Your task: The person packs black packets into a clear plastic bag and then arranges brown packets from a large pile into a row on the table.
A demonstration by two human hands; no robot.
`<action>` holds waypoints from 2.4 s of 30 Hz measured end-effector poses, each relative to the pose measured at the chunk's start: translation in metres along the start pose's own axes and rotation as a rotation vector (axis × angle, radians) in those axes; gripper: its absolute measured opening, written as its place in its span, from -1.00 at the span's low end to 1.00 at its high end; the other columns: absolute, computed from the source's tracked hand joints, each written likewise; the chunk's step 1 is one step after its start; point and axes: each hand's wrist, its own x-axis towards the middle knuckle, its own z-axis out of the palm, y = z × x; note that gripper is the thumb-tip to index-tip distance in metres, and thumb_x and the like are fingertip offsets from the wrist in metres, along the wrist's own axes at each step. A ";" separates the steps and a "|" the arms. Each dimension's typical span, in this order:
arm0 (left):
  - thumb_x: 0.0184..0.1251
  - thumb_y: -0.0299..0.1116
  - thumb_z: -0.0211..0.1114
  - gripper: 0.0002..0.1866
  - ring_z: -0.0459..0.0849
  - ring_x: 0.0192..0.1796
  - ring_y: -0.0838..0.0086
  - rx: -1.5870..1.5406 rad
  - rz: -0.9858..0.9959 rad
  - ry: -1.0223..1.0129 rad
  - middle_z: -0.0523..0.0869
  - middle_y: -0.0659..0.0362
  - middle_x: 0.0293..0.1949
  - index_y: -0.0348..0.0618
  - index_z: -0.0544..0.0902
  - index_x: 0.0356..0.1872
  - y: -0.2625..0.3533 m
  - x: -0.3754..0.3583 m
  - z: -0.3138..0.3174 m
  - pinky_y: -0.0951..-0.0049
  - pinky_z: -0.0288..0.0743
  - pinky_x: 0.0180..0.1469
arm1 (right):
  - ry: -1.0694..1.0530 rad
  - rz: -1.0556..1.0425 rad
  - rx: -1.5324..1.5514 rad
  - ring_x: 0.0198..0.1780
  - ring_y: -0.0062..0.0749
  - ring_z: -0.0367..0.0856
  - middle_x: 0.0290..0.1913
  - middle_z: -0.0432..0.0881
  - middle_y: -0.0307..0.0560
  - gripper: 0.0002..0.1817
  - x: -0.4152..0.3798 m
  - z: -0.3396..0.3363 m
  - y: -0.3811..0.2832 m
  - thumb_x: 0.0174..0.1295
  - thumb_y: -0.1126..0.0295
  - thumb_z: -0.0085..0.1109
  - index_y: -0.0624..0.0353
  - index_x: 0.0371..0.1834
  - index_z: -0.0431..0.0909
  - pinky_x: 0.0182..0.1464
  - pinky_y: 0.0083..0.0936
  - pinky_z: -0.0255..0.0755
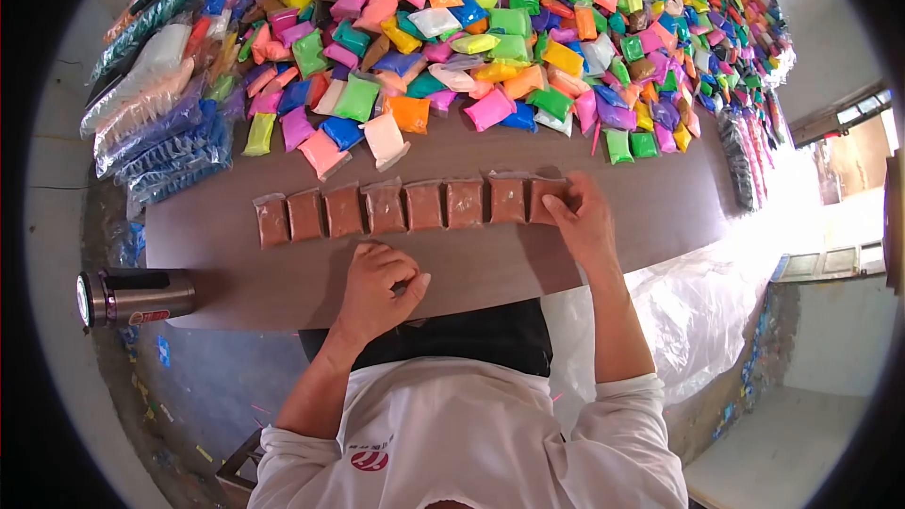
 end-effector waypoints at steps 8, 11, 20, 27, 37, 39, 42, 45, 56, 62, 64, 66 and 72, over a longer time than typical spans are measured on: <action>0.08 -0.44 0.47 -0.82 0.62 -0.35 0.33 0.005 0.004 0.008 0.72 0.24 -0.44 -0.15 0.61 -0.58 -0.002 0.000 0.002 0.34 0.38 -0.06 | 0.105 -0.544 -0.094 0.37 0.14 0.44 0.33 0.53 0.10 -0.49 -0.002 0.013 -0.024 0.34 0.19 0.29 0.11 0.32 0.53 0.34 -0.07 0.33; 0.08 -0.44 0.47 -0.81 0.62 -0.36 0.34 0.010 0.003 0.001 0.72 0.25 -0.44 -0.14 0.60 -0.58 -0.003 -0.001 0.001 0.33 0.38 -0.06 | 0.010 -0.638 -0.265 0.45 0.12 0.36 0.38 0.50 0.06 -0.52 -0.008 0.030 -0.028 0.41 0.15 0.18 0.06 0.34 0.54 0.42 -0.01 0.22; 0.08 -0.42 0.47 -0.84 0.64 -0.32 0.34 -0.014 0.016 0.034 0.72 0.25 -0.42 -0.13 0.64 -0.56 -0.005 -0.003 0.001 0.31 0.39 -0.04 | -0.045 -0.646 -0.341 0.48 0.10 0.33 0.41 0.48 0.05 -0.52 -0.012 0.034 -0.029 0.46 0.06 0.09 0.03 0.34 0.54 0.48 0.02 0.12; 0.11 -0.36 0.48 -0.84 0.64 -0.30 0.30 -0.045 0.015 0.045 0.73 0.24 -0.40 -0.12 0.66 -0.53 -0.008 -0.008 0.002 0.27 0.39 -0.01 | -0.101 -0.812 -0.263 0.50 0.11 0.31 0.44 0.45 0.07 -0.48 -0.008 0.063 -0.087 0.44 0.03 0.12 0.02 0.37 0.52 0.47 0.05 0.14; 0.16 -0.33 0.45 -0.81 0.64 -0.26 0.33 -0.041 0.009 -0.001 0.67 0.24 -0.44 -0.12 0.62 -0.55 -0.010 -0.009 -0.002 0.24 0.39 0.01 | -0.104 -0.843 -0.357 0.38 0.06 0.43 0.36 0.51 0.02 -0.50 -0.017 0.085 -0.106 0.39 0.06 0.20 0.07 0.30 0.56 0.40 -0.02 0.25; 0.16 -0.33 0.44 -0.81 0.64 -0.23 0.33 -0.048 0.013 0.017 0.67 0.24 -0.41 -0.11 0.63 -0.54 -0.009 -0.010 -0.001 0.24 0.38 0.02 | -0.155 -0.873 -0.233 0.29 0.04 0.48 0.28 0.54 0.03 -0.48 -0.016 0.083 -0.127 0.35 0.07 0.24 0.07 0.29 0.57 0.31 -0.05 0.34; 0.17 -0.32 0.44 -0.82 0.64 -0.16 0.32 -0.064 -0.002 -0.002 0.69 0.23 -0.36 -0.11 0.63 -0.53 -0.010 -0.012 -0.002 0.22 0.38 0.05 | -0.243 -0.897 -0.106 0.20 0.01 0.52 0.18 0.54 0.02 -0.43 -0.013 0.095 -0.154 0.26 0.08 0.34 0.11 0.29 0.56 0.19 -0.12 0.45; 0.18 -0.32 0.43 -0.82 0.63 -0.12 0.30 -0.075 0.049 0.057 0.70 0.22 -0.35 -0.12 0.64 -0.51 -0.014 -0.013 0.003 0.18 0.39 0.09 | -0.344 -0.886 -0.100 0.14 0.00 0.53 0.14 0.51 0.00 -0.40 -0.012 0.112 -0.173 0.20 0.10 0.41 0.11 0.29 0.57 0.12 -0.14 0.50; 0.17 -0.31 0.41 -0.85 0.66 -0.01 0.28 -0.046 0.019 0.001 0.72 0.18 -0.29 -0.15 0.67 -0.44 -0.013 -0.014 0.001 0.14 0.41 0.19 | -0.424 -0.903 -0.123 0.02 -0.07 0.62 0.02 0.51 -0.06 -0.49 -0.004 0.131 -0.199 0.14 0.13 0.44 -0.01 0.16 0.60 -0.04 -0.15 0.58; 0.18 -0.31 0.41 -0.71 0.64 0.13 0.10 -0.178 -0.055 0.014 0.75 0.04 -0.06 -0.22 0.73 -0.10 -0.007 -0.015 -0.002 0.09 0.42 0.28 | -0.486 -1.009 -0.146 0.06 -0.15 0.62 -0.02 0.51 -0.06 -0.58 -0.017 0.191 -0.224 0.13 0.14 0.37 0.00 0.05 0.60 -0.07 -0.18 0.63; 0.19 -0.33 0.42 -0.65 0.64 0.16 0.03 -0.207 -0.104 -0.039 0.74 -0.01 0.01 -0.20 0.73 0.00 -0.002 -0.012 -0.005 0.09 0.40 0.32 | -0.449 -0.996 -0.197 0.09 -0.18 0.59 -0.05 0.50 -0.06 -0.60 -0.023 0.202 -0.222 0.12 0.19 0.36 0.01 0.02 0.61 -0.07 -0.21 0.65; 0.18 -0.36 0.43 -0.67 0.65 0.14 0.03 -0.192 -0.110 -0.056 0.75 -0.01 -0.01 -0.19 0.73 -0.02 0.002 -0.009 -0.005 0.10 0.39 0.32 | -0.437 -0.996 -0.141 0.02 -0.15 0.62 -0.08 0.48 -0.04 -0.64 -0.023 0.194 -0.225 0.13 0.20 0.35 0.03 -0.01 0.62 -0.10 -0.21 0.65; 0.10 -0.41 0.44 -0.91 0.69 -0.18 0.21 -0.034 0.005 -0.032 0.76 0.17 -0.36 -0.17 0.69 -0.46 -0.006 -0.005 -0.003 0.24 0.42 0.08 | -0.217 -1.013 0.143 -0.15 -0.11 0.67 -0.18 0.60 -0.04 -0.75 0.018 0.150 -0.193 0.18 0.28 0.31 0.11 -0.11 0.64 -0.15 -0.21 0.62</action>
